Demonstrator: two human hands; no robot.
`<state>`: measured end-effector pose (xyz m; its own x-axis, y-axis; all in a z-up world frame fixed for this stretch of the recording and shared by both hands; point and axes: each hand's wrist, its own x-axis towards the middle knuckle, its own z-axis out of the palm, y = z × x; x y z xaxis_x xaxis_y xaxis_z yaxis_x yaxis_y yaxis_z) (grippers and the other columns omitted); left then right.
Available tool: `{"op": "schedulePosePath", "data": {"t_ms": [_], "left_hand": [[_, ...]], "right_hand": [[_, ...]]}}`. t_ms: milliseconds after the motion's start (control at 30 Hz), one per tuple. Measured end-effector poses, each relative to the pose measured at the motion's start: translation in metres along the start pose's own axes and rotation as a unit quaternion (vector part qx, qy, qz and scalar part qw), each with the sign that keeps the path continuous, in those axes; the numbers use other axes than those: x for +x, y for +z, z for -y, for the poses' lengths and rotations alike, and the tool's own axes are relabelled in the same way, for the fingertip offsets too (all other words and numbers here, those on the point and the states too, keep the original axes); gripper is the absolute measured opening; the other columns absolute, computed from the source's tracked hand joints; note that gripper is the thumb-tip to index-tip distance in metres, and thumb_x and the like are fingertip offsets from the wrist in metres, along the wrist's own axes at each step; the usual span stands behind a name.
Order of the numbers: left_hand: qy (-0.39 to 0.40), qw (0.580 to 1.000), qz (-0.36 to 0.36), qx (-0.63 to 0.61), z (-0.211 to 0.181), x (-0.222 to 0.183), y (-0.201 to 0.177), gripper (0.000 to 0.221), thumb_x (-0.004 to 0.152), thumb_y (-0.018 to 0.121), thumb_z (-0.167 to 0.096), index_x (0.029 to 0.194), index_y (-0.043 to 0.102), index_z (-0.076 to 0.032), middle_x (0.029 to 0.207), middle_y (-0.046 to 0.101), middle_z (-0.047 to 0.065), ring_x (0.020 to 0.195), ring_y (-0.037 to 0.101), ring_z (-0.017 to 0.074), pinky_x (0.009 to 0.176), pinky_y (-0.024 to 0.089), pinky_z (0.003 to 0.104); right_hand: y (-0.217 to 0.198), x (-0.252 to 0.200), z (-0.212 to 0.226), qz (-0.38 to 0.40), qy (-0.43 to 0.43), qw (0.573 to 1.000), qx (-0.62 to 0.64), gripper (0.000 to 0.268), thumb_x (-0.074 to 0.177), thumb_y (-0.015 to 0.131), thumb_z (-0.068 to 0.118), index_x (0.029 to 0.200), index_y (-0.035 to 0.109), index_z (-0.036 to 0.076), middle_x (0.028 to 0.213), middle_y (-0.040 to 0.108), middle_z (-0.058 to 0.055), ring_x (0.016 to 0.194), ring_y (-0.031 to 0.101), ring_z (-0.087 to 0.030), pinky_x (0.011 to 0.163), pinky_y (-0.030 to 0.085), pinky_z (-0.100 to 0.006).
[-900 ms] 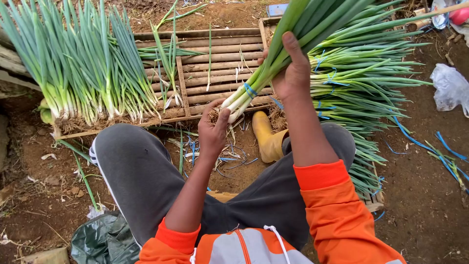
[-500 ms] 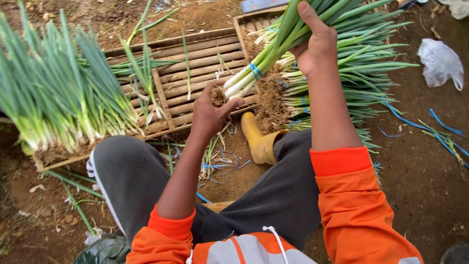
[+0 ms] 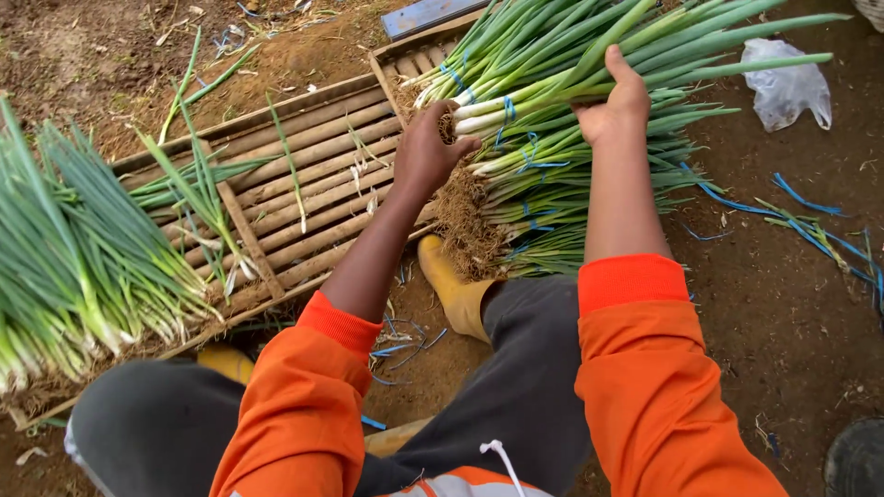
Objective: Bundling harvested green onions and tying them with blue plastic string
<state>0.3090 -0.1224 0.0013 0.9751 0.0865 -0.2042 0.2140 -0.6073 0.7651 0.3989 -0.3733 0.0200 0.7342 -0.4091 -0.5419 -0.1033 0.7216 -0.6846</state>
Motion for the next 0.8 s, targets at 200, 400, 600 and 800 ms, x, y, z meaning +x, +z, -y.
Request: {"op": "schedulePosePath", "data": {"t_ms": [200,400,600,800], "left_hand": [[0.017,0.999,-0.018,-0.031,0.011,0.057,0.039,0.063,0.079,0.087,-0.044,0.134,0.061,-0.029,0.131,0.065,0.006,0.117,0.06,0.0248,0.091,0.052,0.043],[-0.02,0.999,0.033,-0.02,0.022,0.097,0.049,0.055,0.083,0.082,-0.039,0.133,0.061,-0.029,0.117,0.066,0.006,0.069,0.056,0.0099,0.06,0.053,0.025],[-0.005,0.995,0.011,0.095,0.062,0.115,0.083,0.072,0.082,0.082,-0.057,0.138,0.063,-0.015,0.114,0.071,0.015,0.102,0.069,0.029,0.077,0.059,0.046],[0.089,0.963,-0.069,0.245,0.085,0.117,0.102,0.078,0.089,0.073,-0.065,0.145,0.056,-0.014,0.103,0.071,0.016,0.089,0.066,0.0286,0.064,0.055,0.041]], "right_hand": [[0.023,0.029,0.005,-0.047,-0.047,0.997,0.028,0.059,0.072,0.081,0.004,0.125,0.061,-0.009,0.124,0.067,-0.027,0.111,0.065,-0.048,0.089,0.06,-0.069],[0.019,0.084,-0.023,-0.072,-0.041,0.997,-0.006,0.06,0.076,0.08,0.01,0.129,0.058,-0.007,0.13,0.066,-0.027,0.113,0.068,-0.047,0.091,0.064,-0.064],[-0.005,0.145,-0.043,-0.116,-0.038,0.99,-0.068,0.07,0.089,0.068,0.007,0.152,0.039,-0.003,0.164,0.03,-0.028,0.15,0.031,-0.048,0.116,0.04,-0.064],[0.005,0.143,-0.027,-0.242,-0.221,0.936,-0.13,0.087,0.08,0.036,0.003,0.164,0.019,0.013,0.164,0.039,-0.02,0.137,0.057,-0.042,0.111,0.047,-0.053]]}}
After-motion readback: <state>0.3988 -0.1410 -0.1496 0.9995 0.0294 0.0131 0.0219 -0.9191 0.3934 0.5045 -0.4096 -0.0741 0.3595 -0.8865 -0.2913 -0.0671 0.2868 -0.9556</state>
